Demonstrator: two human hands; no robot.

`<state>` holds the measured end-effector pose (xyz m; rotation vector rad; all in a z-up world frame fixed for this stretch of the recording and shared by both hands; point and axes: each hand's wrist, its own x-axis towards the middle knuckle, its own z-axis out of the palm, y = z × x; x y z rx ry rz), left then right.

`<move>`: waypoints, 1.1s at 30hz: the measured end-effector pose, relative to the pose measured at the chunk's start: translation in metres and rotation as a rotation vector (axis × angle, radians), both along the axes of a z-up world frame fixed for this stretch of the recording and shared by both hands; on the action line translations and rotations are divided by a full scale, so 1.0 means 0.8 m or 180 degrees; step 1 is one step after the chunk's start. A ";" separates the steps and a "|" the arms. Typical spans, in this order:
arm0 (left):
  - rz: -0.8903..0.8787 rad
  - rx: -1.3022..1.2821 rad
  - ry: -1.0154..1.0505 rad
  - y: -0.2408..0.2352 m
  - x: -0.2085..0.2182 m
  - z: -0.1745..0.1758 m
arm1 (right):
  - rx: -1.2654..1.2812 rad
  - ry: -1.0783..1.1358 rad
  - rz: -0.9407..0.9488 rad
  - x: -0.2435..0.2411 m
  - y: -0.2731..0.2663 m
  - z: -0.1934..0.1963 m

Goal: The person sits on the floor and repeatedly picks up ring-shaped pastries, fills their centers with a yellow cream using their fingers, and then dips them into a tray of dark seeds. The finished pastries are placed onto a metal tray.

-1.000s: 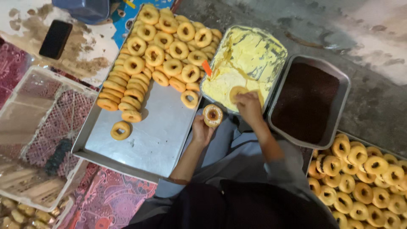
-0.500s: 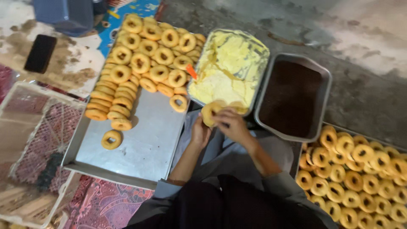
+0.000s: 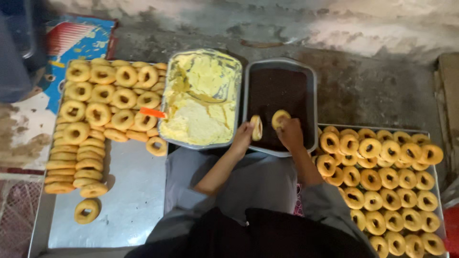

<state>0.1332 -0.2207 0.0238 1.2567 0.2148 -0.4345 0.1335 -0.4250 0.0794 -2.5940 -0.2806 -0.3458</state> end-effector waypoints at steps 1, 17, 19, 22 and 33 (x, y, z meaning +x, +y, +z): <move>-0.0037 0.0696 -0.0459 -0.016 0.023 0.003 | -0.0478 0.0132 0.0181 0.002 -0.010 -0.011; 0.0707 -0.1757 0.0690 -0.077 0.041 0.022 | 0.1926 -0.0353 -0.0216 -0.028 -0.011 0.045; 0.0428 -0.2465 0.0659 -0.077 0.022 0.019 | 0.0608 -0.0952 0.0260 -0.035 0.008 0.064; 0.0473 -0.2381 0.0710 -0.083 0.019 0.028 | 0.1397 -0.0912 -0.0296 -0.039 0.018 0.081; -0.0803 0.3631 -0.2164 -0.036 -0.014 0.144 | 0.4237 0.0050 -0.1447 -0.150 -0.184 -0.050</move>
